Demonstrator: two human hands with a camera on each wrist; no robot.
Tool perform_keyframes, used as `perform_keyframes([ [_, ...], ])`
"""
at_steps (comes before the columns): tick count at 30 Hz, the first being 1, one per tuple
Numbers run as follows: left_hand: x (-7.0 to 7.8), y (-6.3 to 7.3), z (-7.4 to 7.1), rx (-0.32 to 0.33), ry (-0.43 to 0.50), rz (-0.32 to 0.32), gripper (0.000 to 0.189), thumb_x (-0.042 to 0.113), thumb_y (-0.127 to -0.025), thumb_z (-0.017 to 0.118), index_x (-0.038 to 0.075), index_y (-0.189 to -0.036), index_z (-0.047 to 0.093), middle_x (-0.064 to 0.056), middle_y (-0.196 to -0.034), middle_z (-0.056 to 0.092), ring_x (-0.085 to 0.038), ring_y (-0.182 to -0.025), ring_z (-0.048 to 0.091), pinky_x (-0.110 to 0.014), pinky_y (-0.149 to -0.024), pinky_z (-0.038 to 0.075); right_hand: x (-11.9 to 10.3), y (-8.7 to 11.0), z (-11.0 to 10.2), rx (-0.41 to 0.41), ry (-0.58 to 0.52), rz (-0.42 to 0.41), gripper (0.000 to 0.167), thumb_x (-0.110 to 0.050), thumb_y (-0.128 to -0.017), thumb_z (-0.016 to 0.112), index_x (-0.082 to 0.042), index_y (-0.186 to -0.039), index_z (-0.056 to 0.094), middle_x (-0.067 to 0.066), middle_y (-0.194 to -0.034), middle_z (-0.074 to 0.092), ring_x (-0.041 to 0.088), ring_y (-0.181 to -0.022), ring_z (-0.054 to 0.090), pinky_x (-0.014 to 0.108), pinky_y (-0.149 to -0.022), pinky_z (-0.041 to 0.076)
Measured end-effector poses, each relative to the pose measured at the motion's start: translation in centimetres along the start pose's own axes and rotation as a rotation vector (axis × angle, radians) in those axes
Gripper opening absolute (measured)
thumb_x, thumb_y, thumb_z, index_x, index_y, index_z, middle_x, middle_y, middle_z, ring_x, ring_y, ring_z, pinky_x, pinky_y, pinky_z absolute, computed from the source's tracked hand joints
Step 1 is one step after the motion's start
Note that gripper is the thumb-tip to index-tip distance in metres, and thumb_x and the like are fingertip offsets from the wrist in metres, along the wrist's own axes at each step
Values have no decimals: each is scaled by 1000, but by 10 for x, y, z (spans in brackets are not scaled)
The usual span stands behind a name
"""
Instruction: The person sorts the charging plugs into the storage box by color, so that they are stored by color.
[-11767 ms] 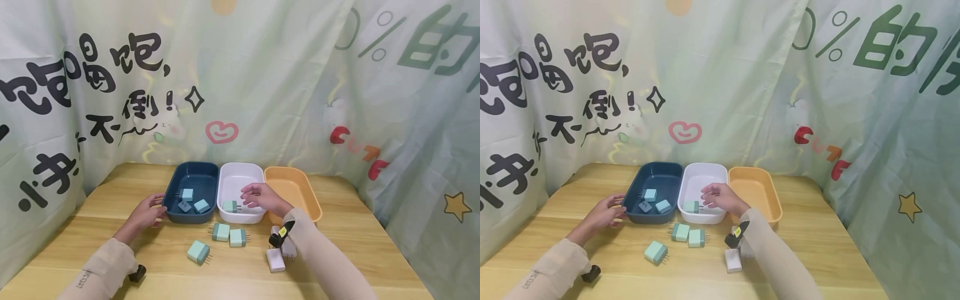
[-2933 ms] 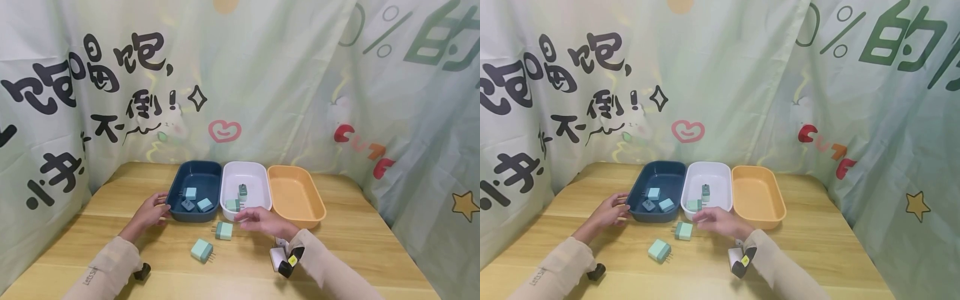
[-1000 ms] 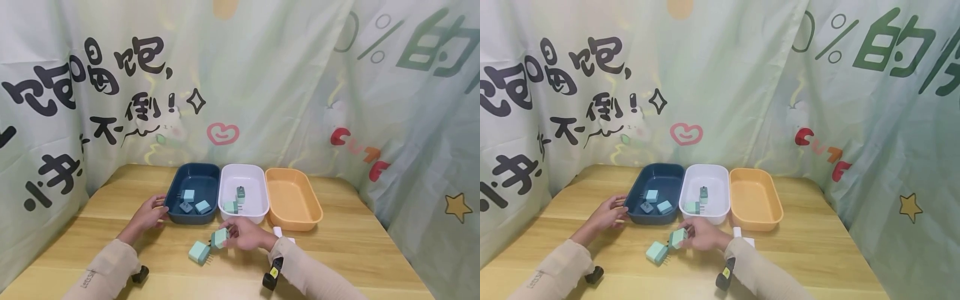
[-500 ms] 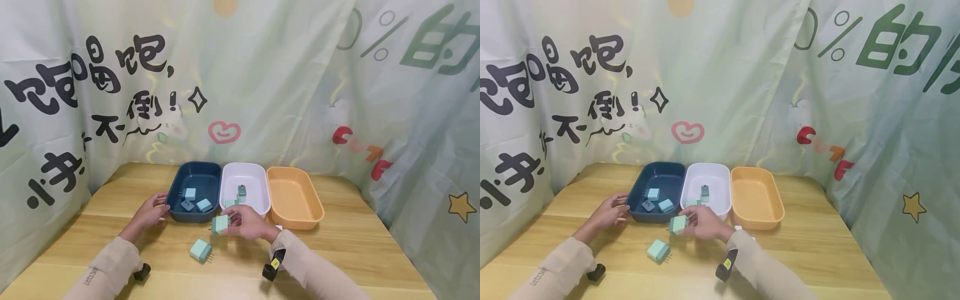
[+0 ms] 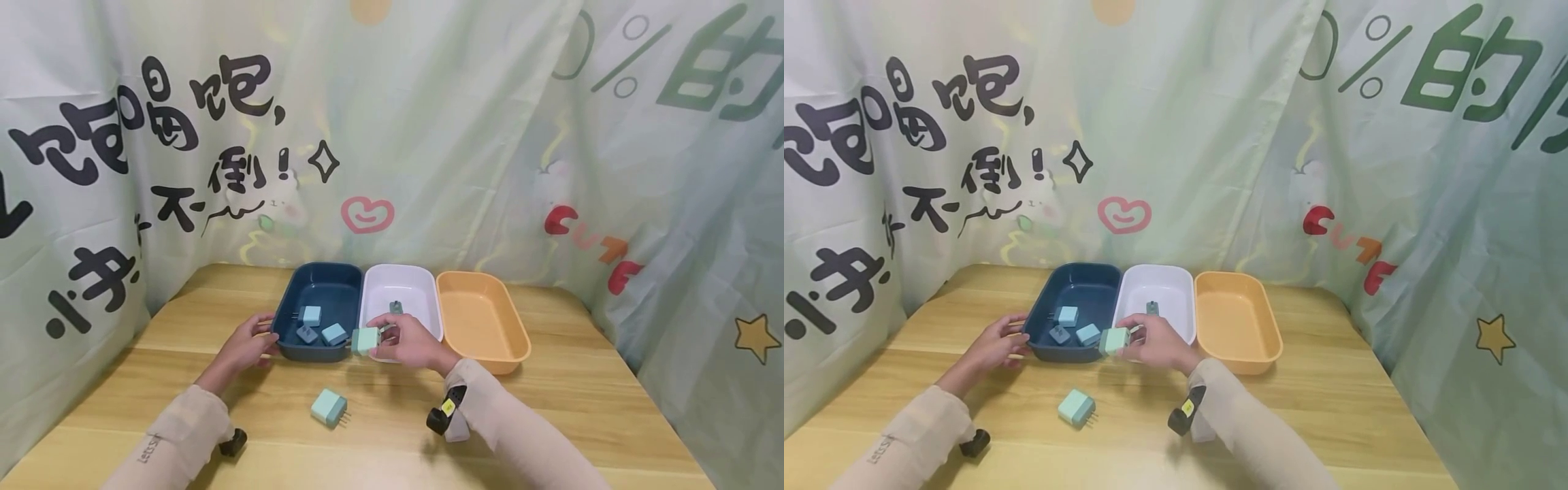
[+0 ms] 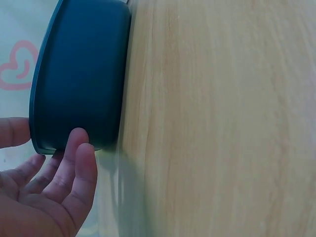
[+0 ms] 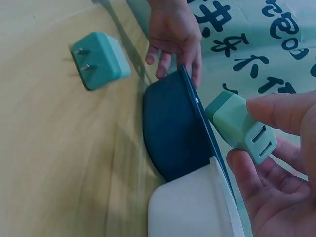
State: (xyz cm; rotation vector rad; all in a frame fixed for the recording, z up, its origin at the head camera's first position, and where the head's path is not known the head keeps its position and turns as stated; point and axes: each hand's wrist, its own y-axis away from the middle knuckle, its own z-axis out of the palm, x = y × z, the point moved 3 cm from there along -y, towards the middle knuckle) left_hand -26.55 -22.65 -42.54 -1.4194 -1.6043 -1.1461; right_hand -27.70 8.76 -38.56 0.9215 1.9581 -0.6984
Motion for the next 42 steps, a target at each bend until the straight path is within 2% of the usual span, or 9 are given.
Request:
perform_keyframes([
  [5,0,1,0,-1,-8,-2,52,10,-99,49,6,-148,30,-28,-142,40,-30,-98,62,-39,-72,54,2,-6,-4,14,-10,3,42,-6,-80,77,-1,-120,63,9,-98,65,21,-85,64,30,-79,53],
  [10,1,1,-1,2,-8,-9,53,11,-99,49,7,-148,29,-27,-142,39,-31,-99,62,-39,-72,54,5,-13,-9,29,-31,16,41,-5,-80,76,0,-119,63,8,-98,65,21,-85,64,28,-73,52],
  [15,2,-1,0,3,0,-6,53,11,-99,49,7,-149,29,-27,-143,39,-30,-98,62,-38,-72,54,9,-19,-15,52,-71,66,40,-7,-81,76,-1,-118,63,8,-98,64,22,-85,62,28,-69,51],
  [23,2,1,1,2,4,-3,52,9,-99,49,7,-148,30,-27,-142,39,-29,-96,63,-38,-72,54,16,-29,-25,77,-86,135,38,-8,-81,77,-3,-117,65,6,-101,65,22,-89,61,30,-78,51],
  [31,2,0,-1,13,7,3,52,9,-99,49,7,-147,31,-27,-142,40,-29,-95,64,-38,-71,54,23,-44,-34,98,-95,142,39,-6,-81,76,-1,-118,65,9,-103,65,24,-90,61,31,-81,50],
  [42,0,-1,0,2,7,-2,53,10,-99,49,6,-148,29,-27,-142,39,-29,-96,63,-38,-71,54,37,-59,-46,167,-104,212,40,-7,-84,74,-3,-122,63,9,-110,62,23,-94,62,36,-89,50],
])
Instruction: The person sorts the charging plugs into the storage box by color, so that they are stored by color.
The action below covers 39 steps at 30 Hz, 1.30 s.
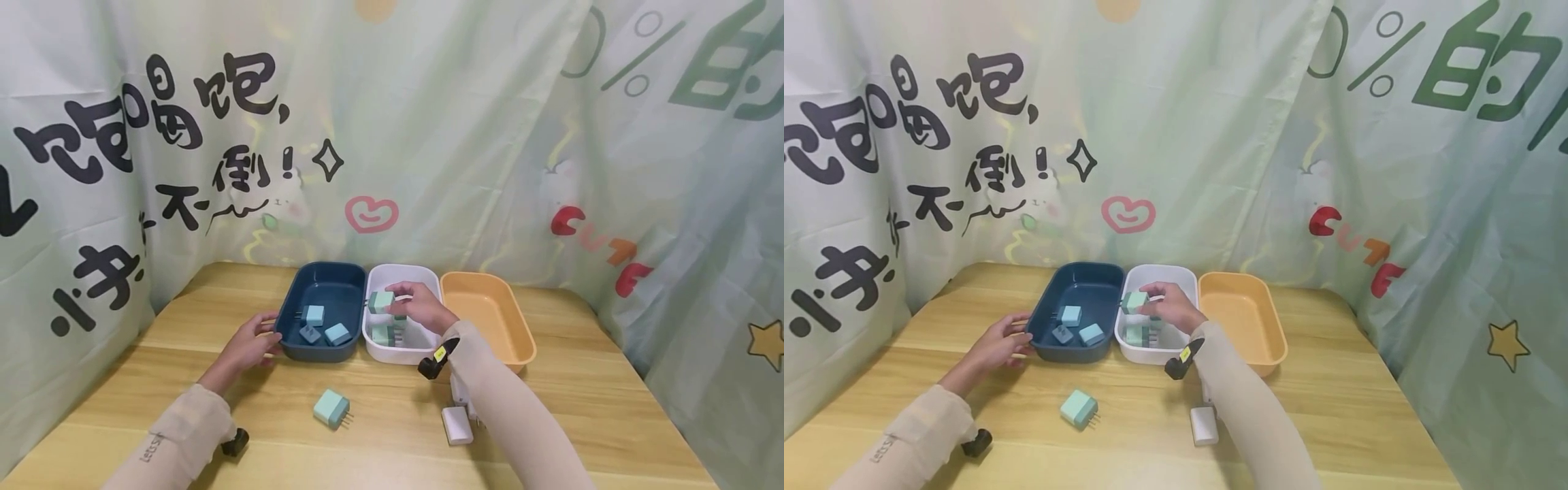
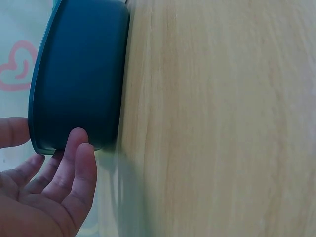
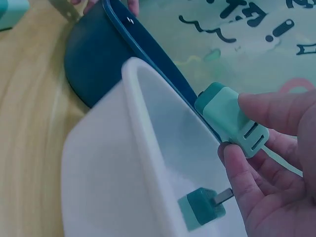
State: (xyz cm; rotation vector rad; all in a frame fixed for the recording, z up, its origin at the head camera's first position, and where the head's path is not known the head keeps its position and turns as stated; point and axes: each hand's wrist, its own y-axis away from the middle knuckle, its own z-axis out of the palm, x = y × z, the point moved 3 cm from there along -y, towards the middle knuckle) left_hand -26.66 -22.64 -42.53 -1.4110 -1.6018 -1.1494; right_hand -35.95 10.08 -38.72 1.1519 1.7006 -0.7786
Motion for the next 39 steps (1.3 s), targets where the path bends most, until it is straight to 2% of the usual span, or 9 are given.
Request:
perform_keyframes([
  [12,-1,0,0,2,-9,16,51,9,-100,48,6,-147,31,-28,-142,40,-28,-94,64,-38,-71,54,4,-22,-9,78,-15,-10,44,-8,-81,76,-2,-123,63,11,-113,63,25,-101,58,36,-92,48],
  [19,-1,2,1,14,-20,-1,50,10,-100,47,8,-147,32,-27,-142,41,-28,-95,63,-39,-73,54,9,-30,-10,106,-26,34,48,-8,-80,77,-4,-125,62,13,-120,61,27,-109,55,40,-96,46],
  [23,0,2,1,20,-18,-8,49,10,-100,48,8,-147,33,-27,-141,41,-28,-95,63,-39,-73,54,14,-34,-12,131,-18,61,47,-9,-83,76,-6,-127,61,12,-124,60,27,-112,54,40,-99,44],
  [27,0,2,1,25,-17,-9,50,10,-100,48,8,-147,33,-27,-141,41,-28,-95,63,-38,-72,54,17,-36,-14,162,-56,36,45,-4,-85,71,0,-128,58,17,-126,60,29,-116,55,40,-100,43],
  [31,0,2,1,26,-13,-8,50,10,-100,48,8,-147,33,-27,-141,42,-28,-94,63,-38,-71,53,18,-36,-15,154,-123,14,46,3,-87,65,8,-131,51,25,-128,56,34,-120,53,40,-100,43],
  [39,-1,0,1,14,-8,15,51,10,-99,48,7,-147,32,-28,-141,41,-27,-93,64,-38,-71,54,14,-26,-18,87,-204,15,48,8,-89,58,11,-135,45,28,-133,51,36,-119,54,40,-98,45],
])
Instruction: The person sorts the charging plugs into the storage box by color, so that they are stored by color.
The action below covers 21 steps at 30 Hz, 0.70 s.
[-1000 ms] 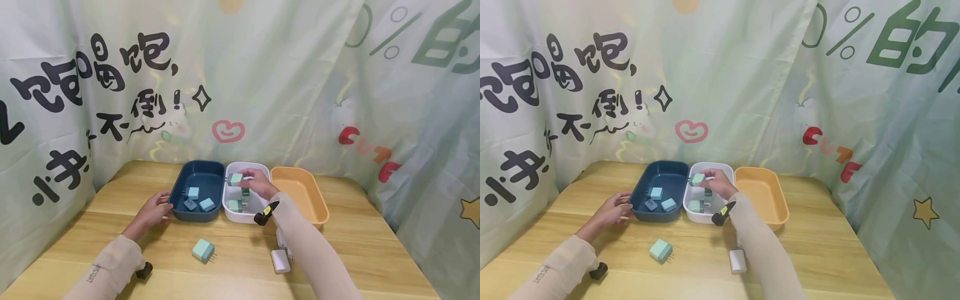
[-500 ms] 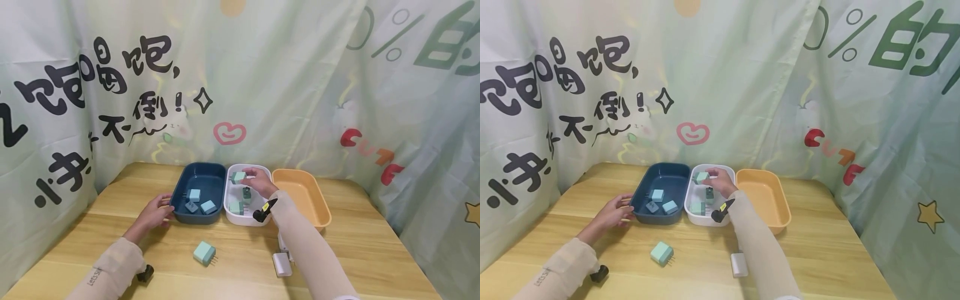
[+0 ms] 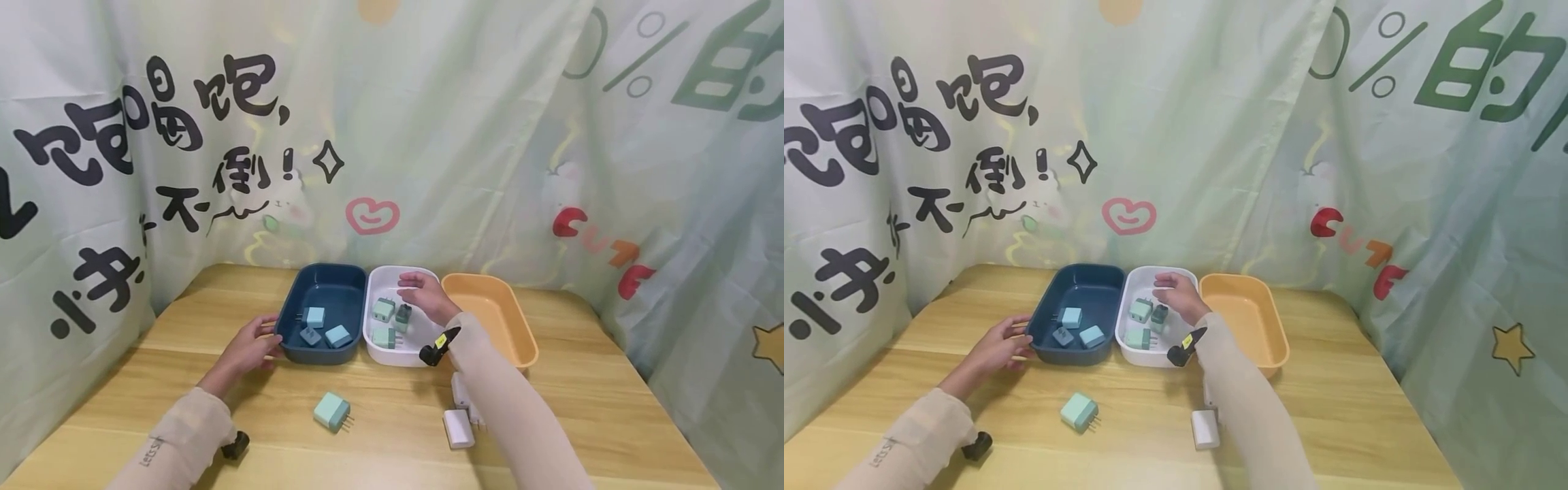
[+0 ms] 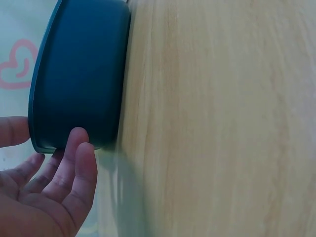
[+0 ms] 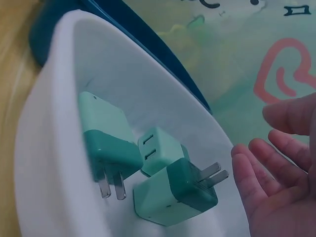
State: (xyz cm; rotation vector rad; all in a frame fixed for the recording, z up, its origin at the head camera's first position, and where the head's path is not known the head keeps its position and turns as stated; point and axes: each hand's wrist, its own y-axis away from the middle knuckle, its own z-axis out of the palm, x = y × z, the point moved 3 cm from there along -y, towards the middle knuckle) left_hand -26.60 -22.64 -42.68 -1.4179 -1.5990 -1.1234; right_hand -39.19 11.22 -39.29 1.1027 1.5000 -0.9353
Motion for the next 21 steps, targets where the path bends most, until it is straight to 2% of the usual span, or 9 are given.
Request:
perform_keyframes([
  [3,-1,0,0,-7,2,5,51,10,-99,49,6,-147,31,-28,-141,41,-27,-94,64,-38,-71,54,-4,8,1,-28,-86,-4,47,13,-89,50,14,-136,41,32,-135,47,38,-118,54,42,-99,44],
  [6,-1,0,-1,-10,8,7,52,9,-99,49,6,-147,31,-29,-141,40,-28,-94,64,-38,-71,54,-8,17,2,-56,-128,0,45,11,-92,46,15,-136,39,33,-136,45,38,-118,54,44,-100,43],
  [13,-3,1,-1,-16,24,0,51,9,-99,48,6,-147,31,-29,-141,40,-28,-94,63,-38,-70,53,-13,35,9,-110,-137,0,38,-6,-102,41,13,-135,41,29,-132,51,45,-122,49,47,-101,41],
  [21,0,1,0,-14,29,-4,52,9,-99,49,6,-147,31,-28,-140,41,-27,-92,64,-38,-68,53,-20,58,20,-186,-156,-47,36,-8,-103,41,14,-130,45,30,-129,53,46,-117,52,50,-101,40],
])
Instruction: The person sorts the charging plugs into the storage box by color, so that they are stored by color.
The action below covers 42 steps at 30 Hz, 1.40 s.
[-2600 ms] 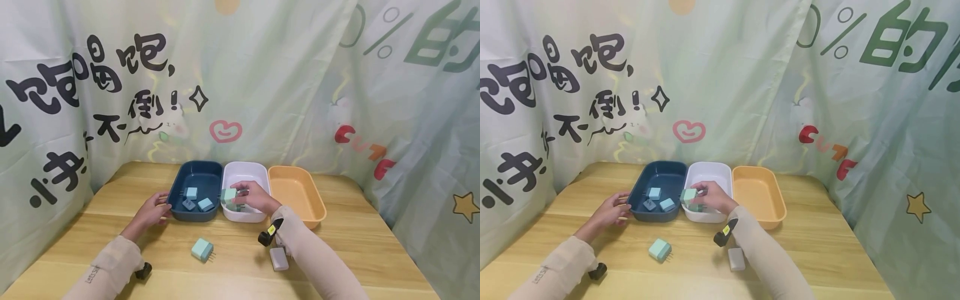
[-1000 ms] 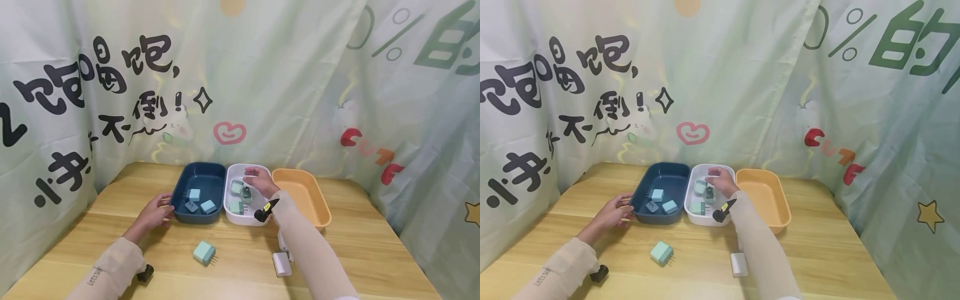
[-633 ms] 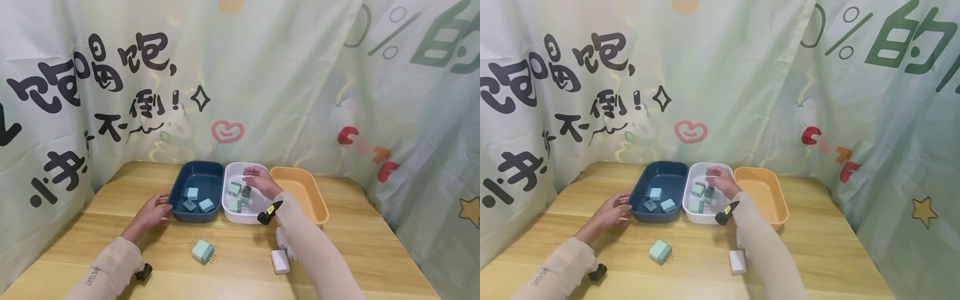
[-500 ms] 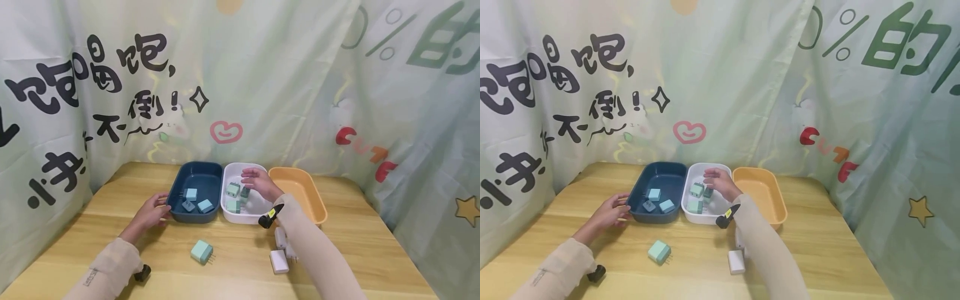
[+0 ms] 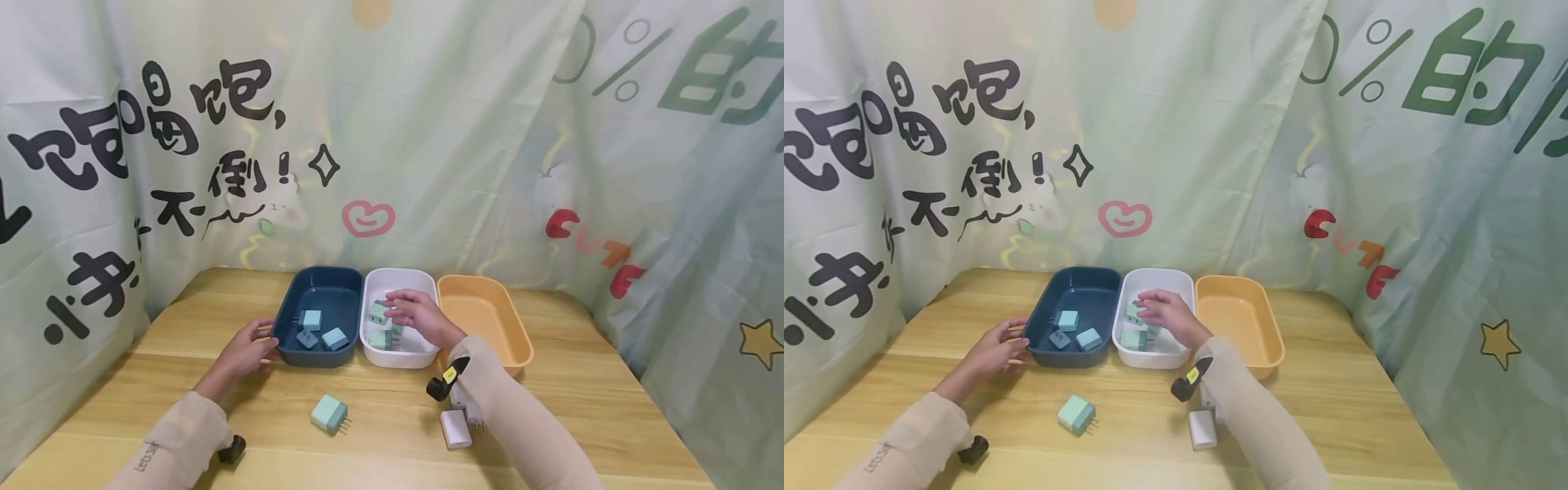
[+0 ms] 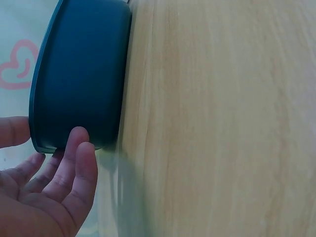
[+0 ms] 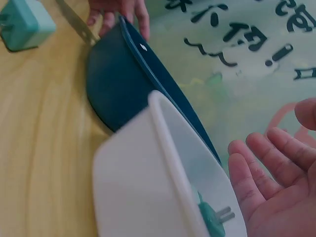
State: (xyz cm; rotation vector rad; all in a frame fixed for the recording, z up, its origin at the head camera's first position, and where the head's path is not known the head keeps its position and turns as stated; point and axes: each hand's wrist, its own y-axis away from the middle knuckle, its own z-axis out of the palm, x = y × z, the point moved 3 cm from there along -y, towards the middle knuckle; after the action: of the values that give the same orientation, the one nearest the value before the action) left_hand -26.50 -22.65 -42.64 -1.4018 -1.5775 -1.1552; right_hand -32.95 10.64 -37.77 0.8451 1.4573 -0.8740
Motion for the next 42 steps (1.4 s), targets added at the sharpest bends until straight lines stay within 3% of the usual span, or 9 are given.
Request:
perform_keyframes([
  [6,0,-1,0,1,-7,-30,52,11,-100,49,9,-148,31,-26,-142,40,-28,-94,63,-37,-70,53,-2,13,13,-76,14,-43,37,-7,-101,42,18,-129,43,36,-129,49,47,-115,53,56,-101,38],
  [15,0,-1,0,-4,-13,-17,52,9,-99,49,7,-148,31,-27,-141,41,-28,-92,63,-38,-70,54,1,27,34,-180,104,-60,38,-8,-99,46,17,-128,47,31,-125,55,39,-111,59,53,-96,44],
  [19,-1,-2,0,-4,-10,-14,52,9,-99,49,7,-147,31,-28,-141,41,-27,-92,63,-38,-70,54,4,33,45,-213,134,-44,38,-9,-99,48,15,-128,49,31,-125,56,42,-111,58,46,-93,48],
  [25,-1,-3,-1,0,-9,-15,52,9,-99,50,7,-147,32,-28,-140,41,-28,-92,64,-38,-71,54,10,39,59,-276,142,-53,35,-6,-97,52,14,-125,52,34,-123,56,46,-110,57,50,-92,48],
  [32,-2,-3,-1,-5,-16,-20,52,9,-99,49,7,-148,31,-28,-141,40,-28,-93,64,-38,-71,54,21,49,76,-377,200,-59,33,-1,-93,55,11,-123,55,32,-121,58,31,-105,64,36,-89,51],
  [37,-1,-3,-1,-5,-16,-17,51,10,-99,49,7,-147,31,-28,-141,40,-27,-92,64,-38,-71,54,29,52,86,-414,306,-70,29,-4,-93,59,4,-120,61,18,-119,64,24,-106,63,26,-90,47],
  [42,-1,-3,-1,-4,-15,-14,51,10,-100,49,7,-148,31,-28,-141,40,-27,-91,64,-37,-70,54,37,55,94,-446,374,-55,28,-11,-94,60,0,-120,62,9,-117,66,10,-105,60,25,-94,43],
])
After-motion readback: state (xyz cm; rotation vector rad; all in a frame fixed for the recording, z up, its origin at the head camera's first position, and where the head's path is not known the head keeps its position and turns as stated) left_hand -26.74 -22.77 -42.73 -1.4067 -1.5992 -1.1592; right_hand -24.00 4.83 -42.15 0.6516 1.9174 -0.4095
